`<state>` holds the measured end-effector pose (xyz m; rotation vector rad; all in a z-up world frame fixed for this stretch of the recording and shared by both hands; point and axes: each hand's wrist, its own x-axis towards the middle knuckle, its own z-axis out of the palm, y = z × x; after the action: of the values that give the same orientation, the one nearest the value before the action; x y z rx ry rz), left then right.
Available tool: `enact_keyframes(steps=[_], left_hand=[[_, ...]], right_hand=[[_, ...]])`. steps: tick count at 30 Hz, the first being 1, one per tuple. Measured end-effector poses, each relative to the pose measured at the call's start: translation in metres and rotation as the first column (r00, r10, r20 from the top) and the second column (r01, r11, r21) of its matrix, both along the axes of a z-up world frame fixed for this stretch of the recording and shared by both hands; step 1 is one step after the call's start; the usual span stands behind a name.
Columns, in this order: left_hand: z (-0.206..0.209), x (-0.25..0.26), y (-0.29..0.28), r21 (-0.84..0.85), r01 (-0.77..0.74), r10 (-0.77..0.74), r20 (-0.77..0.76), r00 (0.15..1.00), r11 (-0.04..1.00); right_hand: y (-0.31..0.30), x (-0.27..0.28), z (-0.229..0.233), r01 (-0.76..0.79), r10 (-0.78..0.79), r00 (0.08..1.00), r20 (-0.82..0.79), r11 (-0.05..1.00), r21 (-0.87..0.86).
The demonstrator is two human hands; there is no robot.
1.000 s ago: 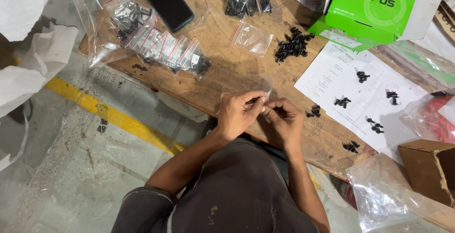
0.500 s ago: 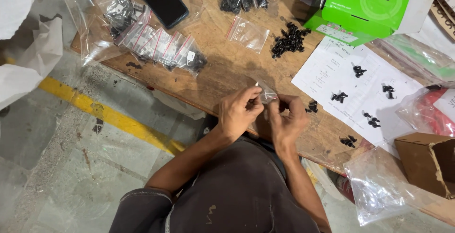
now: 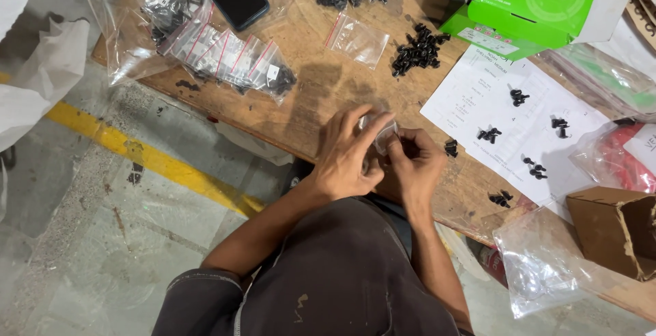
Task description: Sorting and packing black plastic components and fasteners into small plastic bags according to instructional documents.
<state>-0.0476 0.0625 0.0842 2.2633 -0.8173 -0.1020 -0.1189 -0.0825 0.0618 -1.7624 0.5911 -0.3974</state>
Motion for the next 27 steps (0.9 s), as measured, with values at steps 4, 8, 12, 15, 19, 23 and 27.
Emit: enact_keyframes(steps=[4, 8, 12, 15, 19, 23, 27], left_hand=[[-0.024, 0.002, -0.004, -0.122, 0.187, -0.166, 0.164, 0.972, 0.975], [-0.038, 0.002, -0.004, -0.211, 0.196, -0.151, 0.211, 0.966, 0.958], [-0.043, 0.004, -0.004, -0.33, 0.245, -0.2, 0.166, 0.966, 0.912], [-0.055, 0.01, -0.006, -0.351, 0.211, -0.171, 0.141, 0.975, 0.912], [-0.054, 0.012, -0.014, -0.433, 0.169, -0.124, 0.13, 0.984, 0.886], [-0.055, 0.015, -0.019, -0.443, 0.152, -0.13, 0.081, 0.988, 0.883], [-0.056, 0.02, -0.015, -0.435, 0.132, -0.15, -0.007, 0.989, 0.891]], right_hand=[[-0.004, -0.004, -0.011, -0.082, 0.077, 0.993, 0.09, 0.995, 0.058], [-0.005, -0.008, -0.013, -0.115, 0.115, 0.993, 0.011, 0.993, 0.009], [0.0, -0.011, 0.017, -0.12, 0.122, 0.99, -0.067, 0.992, 0.036], [-0.007, -0.025, 0.046, -0.12, 0.125, 0.989, -0.082, 0.991, 0.066], [-0.045, -0.056, 0.028, 0.009, -0.026, 0.999, -0.04, 0.919, -0.393], [-0.06, -0.062, 0.024, -0.045, -0.098, 0.974, -0.207, 0.802, -0.595], [-0.07, -0.062, -0.023, -0.135, -0.025, 0.974, -0.223, 0.731, -0.669]])
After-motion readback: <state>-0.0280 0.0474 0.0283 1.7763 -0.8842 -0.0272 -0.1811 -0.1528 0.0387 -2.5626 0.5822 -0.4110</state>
